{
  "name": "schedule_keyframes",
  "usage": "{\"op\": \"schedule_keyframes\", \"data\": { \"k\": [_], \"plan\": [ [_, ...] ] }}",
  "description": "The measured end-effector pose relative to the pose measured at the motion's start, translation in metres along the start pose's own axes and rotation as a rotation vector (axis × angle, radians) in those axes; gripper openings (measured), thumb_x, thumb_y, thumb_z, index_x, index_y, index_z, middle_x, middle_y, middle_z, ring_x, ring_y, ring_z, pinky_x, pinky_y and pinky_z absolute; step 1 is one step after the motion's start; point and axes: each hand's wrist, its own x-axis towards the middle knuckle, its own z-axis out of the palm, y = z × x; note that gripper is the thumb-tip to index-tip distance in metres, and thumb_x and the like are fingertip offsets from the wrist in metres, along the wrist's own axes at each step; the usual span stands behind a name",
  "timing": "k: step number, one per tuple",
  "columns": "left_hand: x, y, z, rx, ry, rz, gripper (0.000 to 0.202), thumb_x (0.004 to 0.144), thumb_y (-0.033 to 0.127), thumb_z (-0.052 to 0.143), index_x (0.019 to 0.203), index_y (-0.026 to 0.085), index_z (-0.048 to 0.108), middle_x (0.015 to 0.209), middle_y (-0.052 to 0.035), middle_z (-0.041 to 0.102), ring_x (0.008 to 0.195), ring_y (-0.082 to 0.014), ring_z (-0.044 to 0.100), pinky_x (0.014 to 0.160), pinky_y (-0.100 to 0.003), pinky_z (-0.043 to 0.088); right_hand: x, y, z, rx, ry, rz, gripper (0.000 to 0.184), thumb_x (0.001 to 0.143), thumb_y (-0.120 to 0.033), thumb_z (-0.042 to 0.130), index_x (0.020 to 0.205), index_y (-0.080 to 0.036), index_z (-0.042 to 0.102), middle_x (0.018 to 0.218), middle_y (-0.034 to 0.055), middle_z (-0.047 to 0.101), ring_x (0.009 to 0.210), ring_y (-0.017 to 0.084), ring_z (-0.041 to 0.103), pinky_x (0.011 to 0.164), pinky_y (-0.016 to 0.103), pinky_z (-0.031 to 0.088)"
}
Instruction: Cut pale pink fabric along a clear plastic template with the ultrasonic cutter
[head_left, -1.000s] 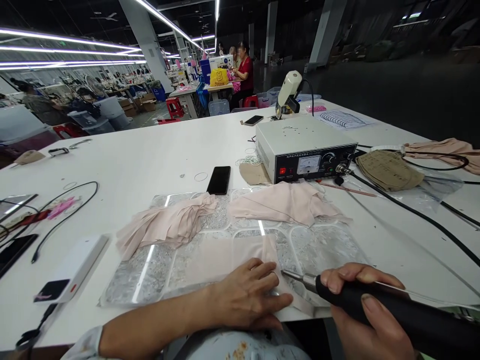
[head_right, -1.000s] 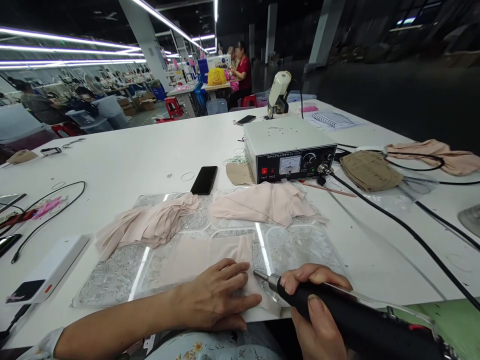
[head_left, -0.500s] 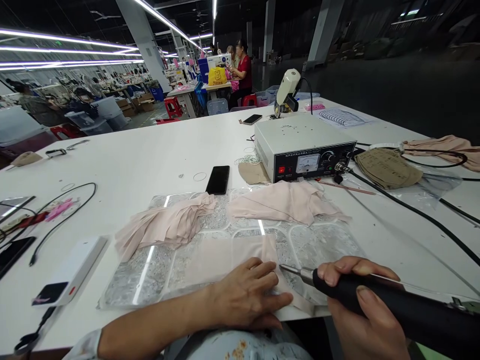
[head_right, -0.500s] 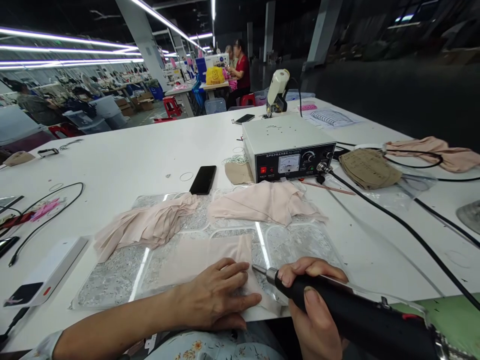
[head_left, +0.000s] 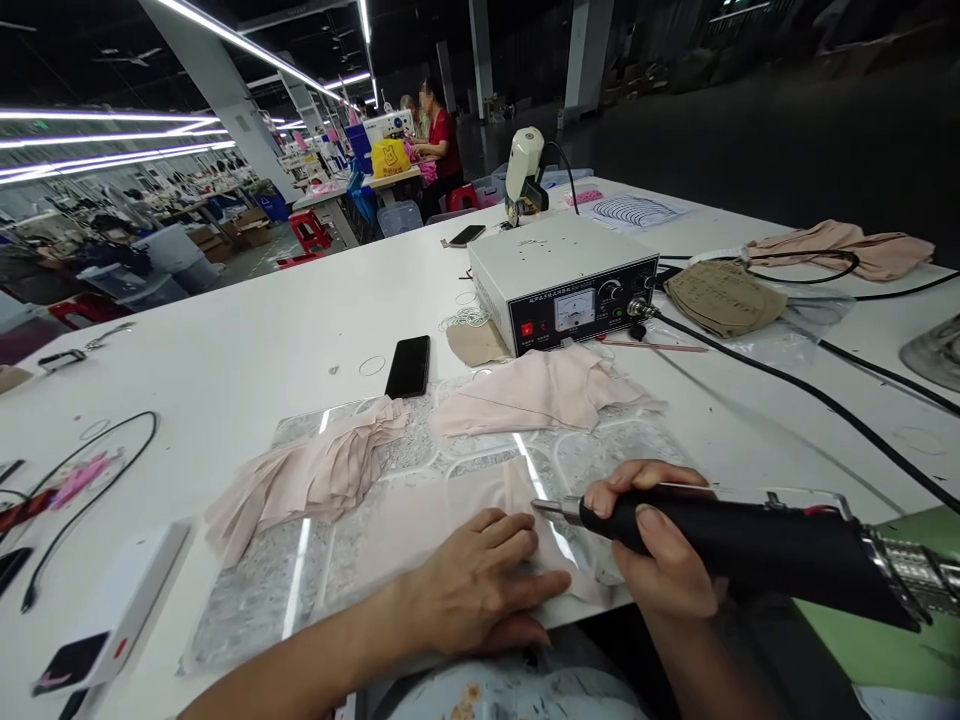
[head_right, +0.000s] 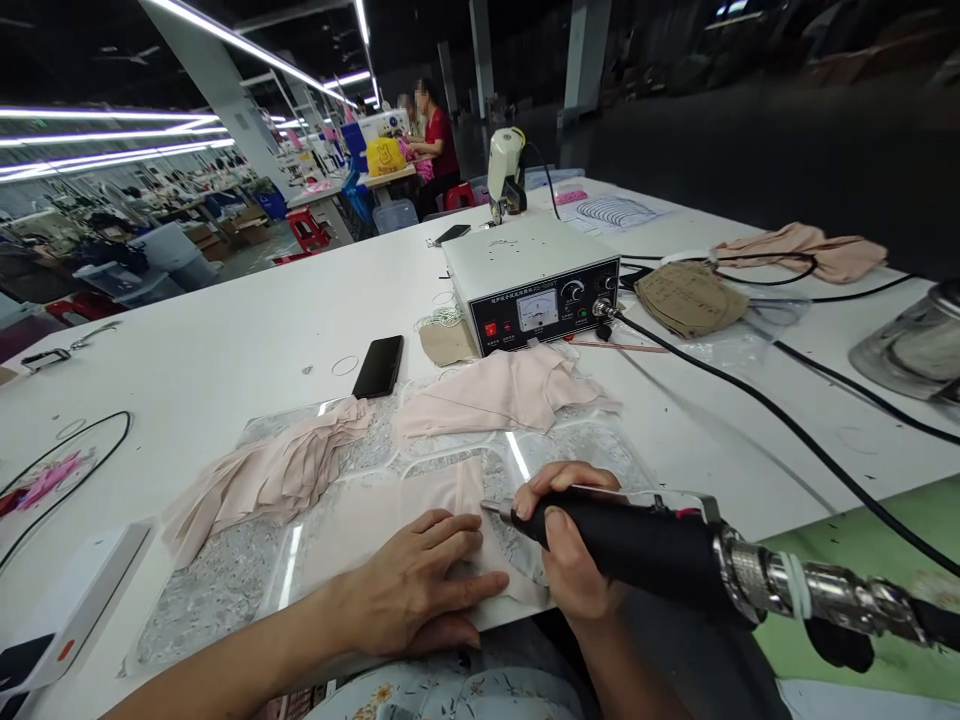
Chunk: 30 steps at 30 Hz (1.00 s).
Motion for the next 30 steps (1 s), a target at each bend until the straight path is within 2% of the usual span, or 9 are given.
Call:
{"op": "schedule_keyframes", "data": {
  "k": [8,16,24,30],
  "plan": [
    [0.002,-0.001,-0.003,0.009,-0.019,0.009,0.048,0.097,0.057,0.046,0.131,0.022,0.052,0.103,-0.0077,0.054,0.104,-0.0248,0.054,0.093,-0.04,0.04,0.0,-0.006,-0.003,0.036,0.008,0.011,0.009,0.08,-0.025,0.061,0.087,-0.021,0.058,0.079,-0.0003,0.056,0.056,0.011,0.055,0.057,0.033,0.052],
    [0.003,-0.001,-0.003,-0.001,-0.021,0.016,0.049,0.097,0.058,0.047,0.129,0.021,0.053,0.1,-0.007,0.054,0.106,-0.0252,0.053,0.091,-0.038,0.039,-0.005,-0.017,-0.01,0.029,-0.013,0.03,0.008,0.079,-0.023,0.063,0.086,-0.021,0.059,0.078,-0.0005,0.057,0.055,0.01,0.056,0.056,0.031,0.052],
    [0.003,0.0,-0.002,-0.001,-0.021,0.013,0.049,0.096,0.058,0.048,0.129,0.022,0.052,0.1,-0.0073,0.055,0.106,-0.0265,0.054,0.091,-0.04,0.04,-0.006,-0.015,-0.009,0.035,-0.033,0.043,0.007,0.08,-0.022,0.062,0.087,-0.02,0.06,0.078,0.0002,0.057,0.055,0.011,0.056,0.056,0.033,0.052],
    [0.001,0.0,0.001,-0.013,0.009,0.02,0.051,0.096,0.058,0.048,0.129,0.019,0.053,0.104,-0.01,0.056,0.111,-0.027,0.054,0.091,-0.038,0.045,-0.004,-0.015,-0.01,0.036,-0.049,0.047,0.007,0.081,-0.023,0.063,0.087,-0.021,0.06,0.079,0.0,0.058,0.056,0.011,0.057,0.057,0.032,0.054]
  ]
}}
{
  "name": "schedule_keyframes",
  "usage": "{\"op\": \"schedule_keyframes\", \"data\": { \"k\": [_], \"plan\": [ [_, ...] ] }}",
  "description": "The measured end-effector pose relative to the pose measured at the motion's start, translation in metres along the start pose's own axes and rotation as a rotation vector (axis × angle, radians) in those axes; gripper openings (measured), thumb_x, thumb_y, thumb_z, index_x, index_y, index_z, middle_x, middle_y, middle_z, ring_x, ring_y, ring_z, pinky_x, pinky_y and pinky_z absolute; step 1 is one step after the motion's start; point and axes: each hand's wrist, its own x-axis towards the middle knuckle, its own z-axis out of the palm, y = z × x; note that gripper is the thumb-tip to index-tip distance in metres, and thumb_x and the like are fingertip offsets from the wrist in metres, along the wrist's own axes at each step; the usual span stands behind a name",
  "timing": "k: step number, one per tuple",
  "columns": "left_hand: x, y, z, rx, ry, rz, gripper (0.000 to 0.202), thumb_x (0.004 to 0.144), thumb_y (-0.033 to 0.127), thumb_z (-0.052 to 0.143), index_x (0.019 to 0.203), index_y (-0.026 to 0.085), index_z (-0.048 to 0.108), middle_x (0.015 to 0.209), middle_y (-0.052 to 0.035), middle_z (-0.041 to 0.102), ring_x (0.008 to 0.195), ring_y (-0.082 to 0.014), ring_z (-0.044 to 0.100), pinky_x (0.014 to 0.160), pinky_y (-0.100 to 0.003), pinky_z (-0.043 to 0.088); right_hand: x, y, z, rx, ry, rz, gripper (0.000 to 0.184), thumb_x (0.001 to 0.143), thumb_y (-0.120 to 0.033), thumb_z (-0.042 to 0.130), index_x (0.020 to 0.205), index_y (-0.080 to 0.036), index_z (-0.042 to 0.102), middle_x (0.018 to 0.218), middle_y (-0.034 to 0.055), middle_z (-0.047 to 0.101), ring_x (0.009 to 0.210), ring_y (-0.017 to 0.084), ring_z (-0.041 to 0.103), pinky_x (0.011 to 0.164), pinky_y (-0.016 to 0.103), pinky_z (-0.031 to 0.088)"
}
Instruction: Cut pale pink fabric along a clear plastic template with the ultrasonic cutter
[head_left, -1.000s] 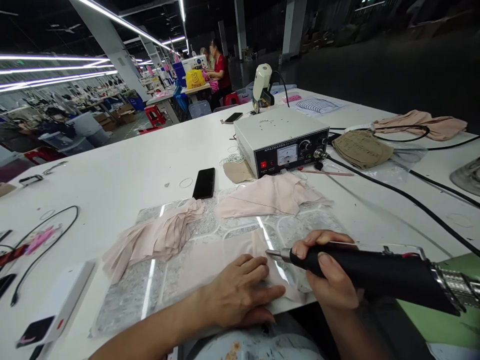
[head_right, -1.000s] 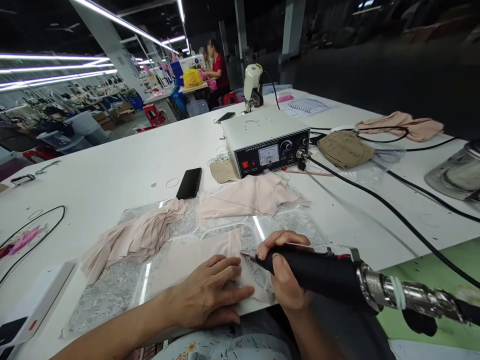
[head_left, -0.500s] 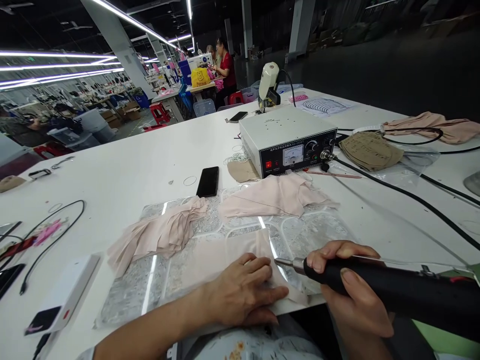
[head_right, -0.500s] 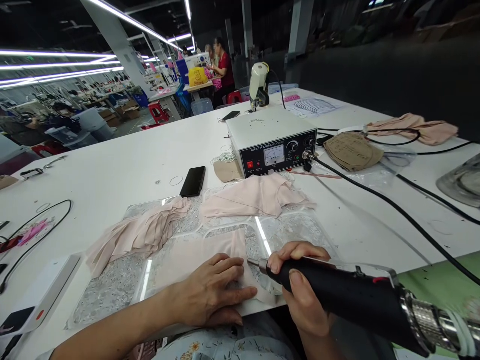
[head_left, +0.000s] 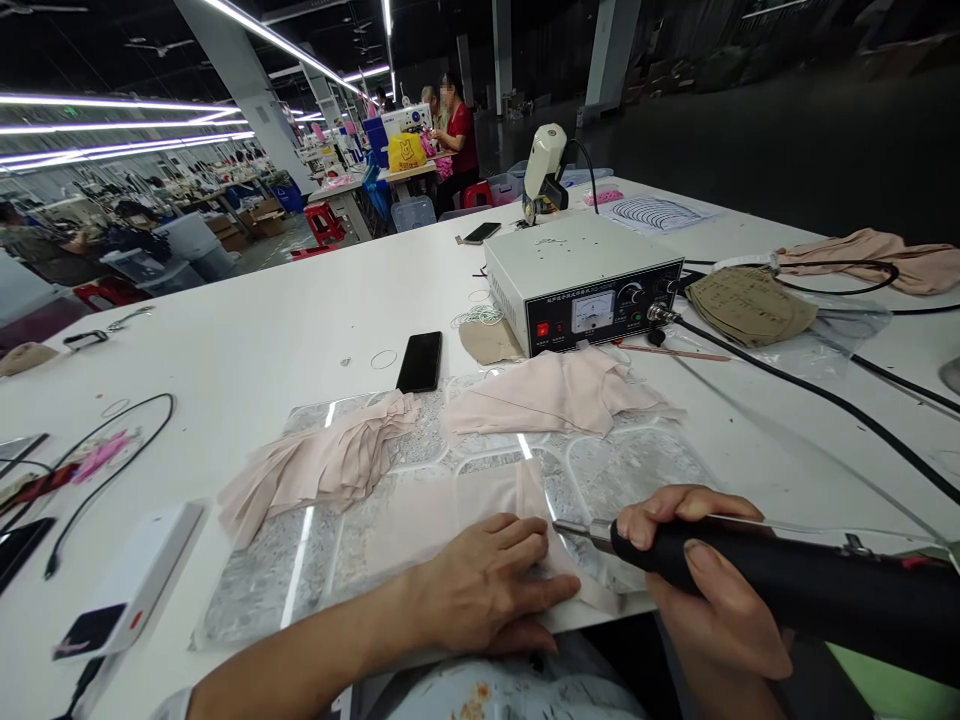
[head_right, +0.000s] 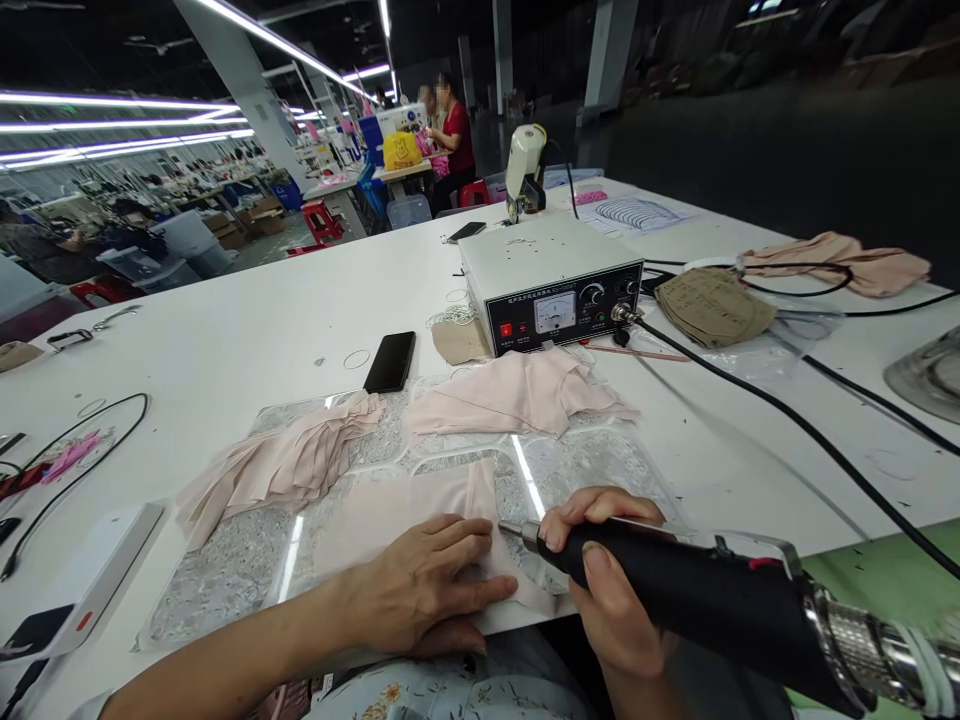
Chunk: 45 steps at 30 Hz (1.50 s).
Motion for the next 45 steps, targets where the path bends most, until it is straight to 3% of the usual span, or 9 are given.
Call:
{"op": "schedule_keyframes", "data": {
  "k": [24,31,45],
  "plan": [
    [0.002,0.0,-0.001,-0.006,-0.021,0.014,0.05,0.096,0.056,0.05,0.128,0.018,0.055,0.1,-0.0103,0.056,0.111,-0.0296,0.055,0.087,-0.038,0.049,-0.003,-0.002,0.001,-0.013,0.007,0.005,0.008,0.081,-0.024,0.063,0.087,-0.021,0.06,0.079,0.0,0.058,0.056,0.011,0.056,0.057,0.032,0.053],
    [0.001,0.0,-0.002,-0.022,-0.025,0.002,0.05,0.096,0.056,0.048,0.129,0.019,0.054,0.102,-0.0105,0.056,0.113,-0.0297,0.054,0.09,-0.039,0.048,0.0,-0.001,-0.001,-0.096,-0.075,-0.017,0.005,0.083,-0.022,0.063,0.083,-0.023,0.059,0.077,-0.0004,0.059,0.057,0.012,0.057,0.057,0.033,0.055],
    [0.001,-0.002,0.001,-0.025,-0.003,0.002,0.05,0.096,0.057,0.047,0.129,0.019,0.054,0.103,-0.0112,0.057,0.116,-0.0301,0.053,0.094,-0.039,0.047,-0.012,-0.017,-0.005,-0.062,-0.034,0.02,0.004,0.083,-0.023,0.061,0.086,-0.021,0.06,0.079,0.0003,0.058,0.059,0.012,0.057,0.059,0.032,0.056]
  ]
}}
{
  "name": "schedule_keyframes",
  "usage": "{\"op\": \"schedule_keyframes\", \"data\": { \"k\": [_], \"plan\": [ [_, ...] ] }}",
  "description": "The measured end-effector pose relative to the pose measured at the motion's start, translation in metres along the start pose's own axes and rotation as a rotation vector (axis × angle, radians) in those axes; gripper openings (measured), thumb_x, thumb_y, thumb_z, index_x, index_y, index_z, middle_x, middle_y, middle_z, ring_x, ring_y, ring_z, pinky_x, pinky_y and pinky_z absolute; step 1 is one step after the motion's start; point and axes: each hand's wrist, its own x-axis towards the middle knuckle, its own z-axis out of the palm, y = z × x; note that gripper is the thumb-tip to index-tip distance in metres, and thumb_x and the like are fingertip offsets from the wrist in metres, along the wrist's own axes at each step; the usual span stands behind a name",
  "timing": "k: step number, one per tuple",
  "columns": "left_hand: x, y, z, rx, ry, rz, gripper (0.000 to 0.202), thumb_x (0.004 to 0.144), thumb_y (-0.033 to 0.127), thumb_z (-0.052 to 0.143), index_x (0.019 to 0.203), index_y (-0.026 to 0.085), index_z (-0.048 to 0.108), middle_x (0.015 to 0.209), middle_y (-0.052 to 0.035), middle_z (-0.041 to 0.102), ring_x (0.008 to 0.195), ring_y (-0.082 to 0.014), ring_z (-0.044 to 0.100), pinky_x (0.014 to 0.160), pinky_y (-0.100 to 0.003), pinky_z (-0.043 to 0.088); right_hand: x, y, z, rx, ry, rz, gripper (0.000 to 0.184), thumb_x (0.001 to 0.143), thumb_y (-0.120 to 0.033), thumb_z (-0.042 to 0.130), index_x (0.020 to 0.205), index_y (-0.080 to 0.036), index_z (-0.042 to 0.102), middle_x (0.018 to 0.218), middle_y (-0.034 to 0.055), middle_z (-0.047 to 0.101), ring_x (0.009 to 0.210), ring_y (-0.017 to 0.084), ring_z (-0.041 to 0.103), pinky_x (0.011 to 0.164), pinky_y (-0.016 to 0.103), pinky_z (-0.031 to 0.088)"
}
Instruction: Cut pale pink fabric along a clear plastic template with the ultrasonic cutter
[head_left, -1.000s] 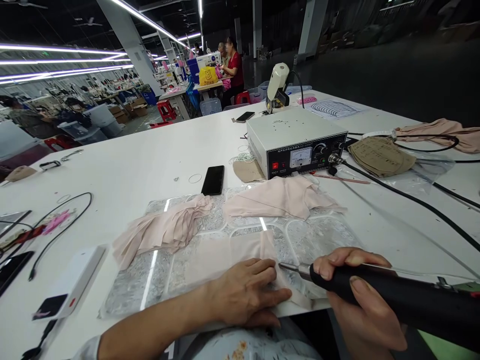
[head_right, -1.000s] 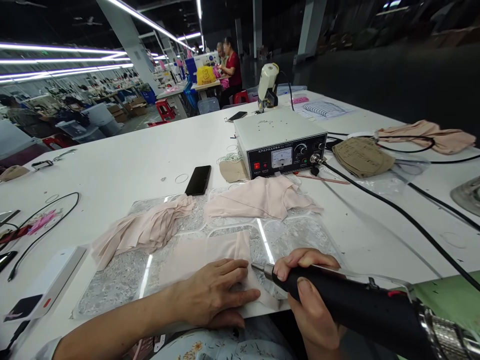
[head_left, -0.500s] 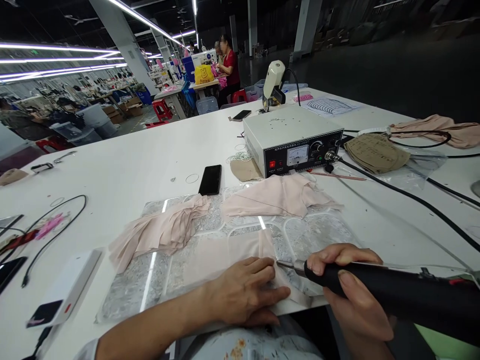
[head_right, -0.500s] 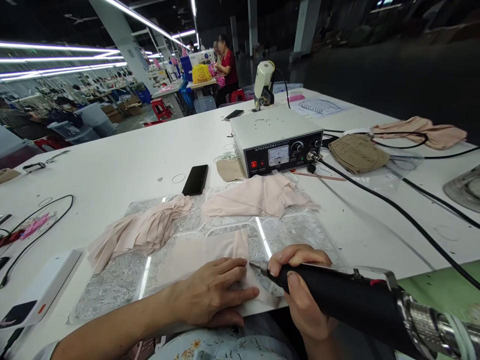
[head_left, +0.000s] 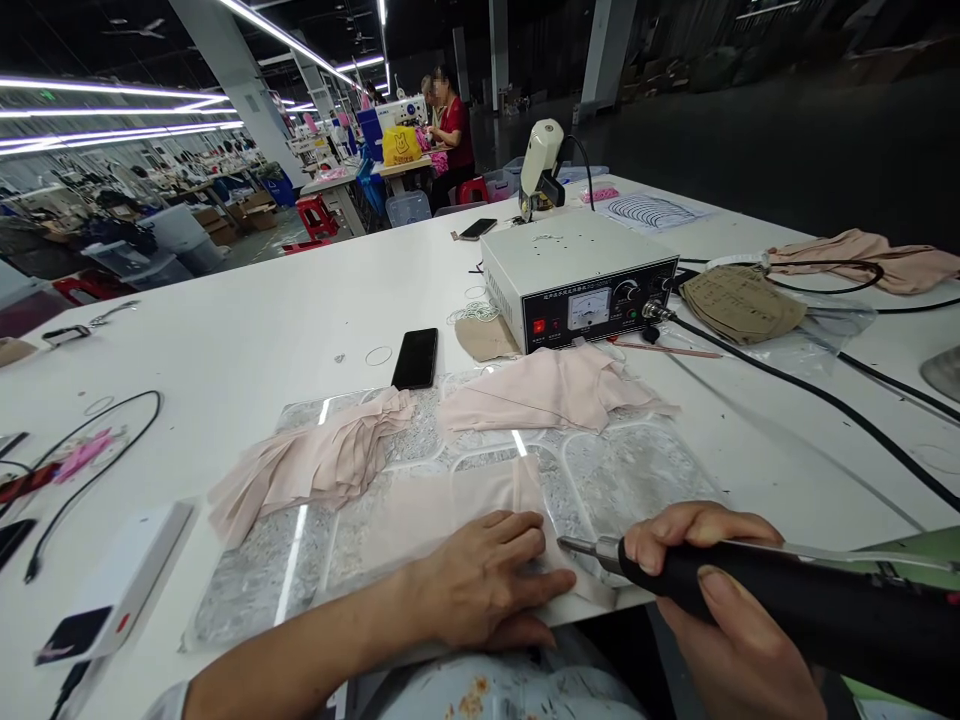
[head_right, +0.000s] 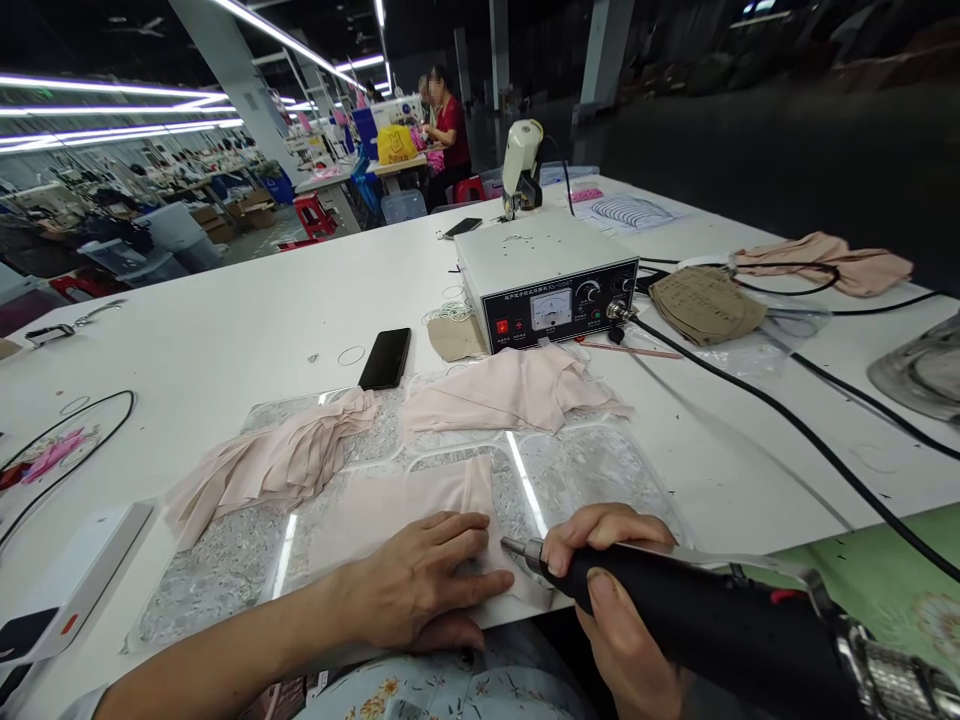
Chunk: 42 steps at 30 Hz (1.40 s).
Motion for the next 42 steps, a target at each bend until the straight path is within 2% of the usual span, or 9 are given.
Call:
{"op": "schedule_keyframes", "data": {
  "k": [8,18,28,30,33,35,38,42],
  "plan": [
    [0.0,0.001,-0.002,0.008,-0.011,-0.002,0.051,0.096,0.058,0.047,0.129,0.019,0.054,0.102,-0.0111,0.057,0.115,-0.0302,0.054,0.092,-0.04,0.048,0.009,-0.005,0.007,-0.125,-0.076,-0.043,0.005,0.083,-0.023,0.064,0.083,-0.023,0.06,0.073,-0.0003,0.059,0.054,0.013,0.058,0.054,0.033,0.057],
    [0.003,0.003,-0.006,-0.016,-0.015,-0.008,0.051,0.096,0.057,0.048,0.127,0.018,0.055,0.099,-0.0104,0.057,0.116,-0.0307,0.053,0.094,-0.041,0.048,-0.016,-0.011,-0.013,-0.061,0.012,0.057,0.005,0.087,-0.028,0.058,0.087,-0.022,0.058,0.08,0.002,0.055,0.063,0.014,0.057,0.061,0.036,0.057],
    [0.003,0.004,-0.006,-0.023,-0.04,-0.021,0.051,0.095,0.056,0.05,0.128,0.018,0.055,0.101,-0.0111,0.058,0.118,-0.0312,0.052,0.096,-0.042,0.048,-0.003,-0.013,-0.004,-0.14,-0.043,-0.012,0.006,0.083,-0.024,0.063,0.081,-0.022,0.058,0.073,0.0001,0.058,0.057,0.013,0.059,0.055,0.033,0.057],
    [0.003,0.004,-0.005,-0.031,-0.032,-0.02,0.052,0.094,0.057,0.053,0.129,0.018,0.055,0.102,-0.0115,0.058,0.119,-0.0318,0.052,0.097,-0.044,0.048,-0.004,-0.012,-0.005,-0.131,-0.03,-0.006,0.006,0.083,-0.025,0.063,0.08,-0.022,0.059,0.073,0.0001,0.057,0.056,0.013,0.058,0.055,0.033,0.056],
    [-0.001,0.0,-0.007,-0.065,0.023,-0.021,0.05,0.094,0.055,0.053,0.129,0.018,0.055,0.109,-0.0125,0.059,0.122,-0.0311,0.052,0.099,-0.044,0.049,-0.008,-0.01,-0.01,-0.067,0.058,0.029,0.005,0.082,-0.026,0.063,0.083,-0.022,0.059,0.075,0.0006,0.057,0.057,0.013,0.057,0.056,0.035,0.056],
    [-0.007,-0.006,-0.011,-0.053,0.092,-0.072,0.04,0.099,0.044,0.05,0.128,0.018,0.056,0.115,-0.013,0.058,0.124,-0.0294,0.051,0.1,-0.043,0.049,-0.009,-0.011,-0.015,-0.018,0.149,0.038,0.007,0.08,-0.026,0.063,0.083,-0.022,0.058,0.073,-0.0001,0.054,0.057,0.013,0.054,0.056,0.036,0.055],
    [-0.019,-0.015,-0.018,0.04,0.187,-0.242,0.029,0.102,0.025,0.042,0.125,0.016,0.057,0.118,-0.0145,0.058,0.119,-0.0271,0.054,0.095,-0.042,0.053,-0.008,-0.017,-0.022,0.008,0.265,0.023,0.01,0.074,-0.027,0.065,0.078,-0.022,0.057,0.067,-0.002,0.05,0.052,0.012,0.05,0.049,0.032,0.051],
    [-0.036,-0.019,-0.023,0.114,0.222,-0.434,0.026,0.1,0.026,0.044,0.118,0.017,0.06,0.115,-0.0141,0.058,0.101,-0.0235,0.062,0.085,-0.04,0.057,-0.011,-0.026,-0.023,0.003,0.365,0.055,0.008,0.071,-0.026,0.061,0.075,-0.021,0.057,0.068,-0.0011,0.048,0.051,0.012,0.046,0.047,0.03,0.047]
  ]
}}
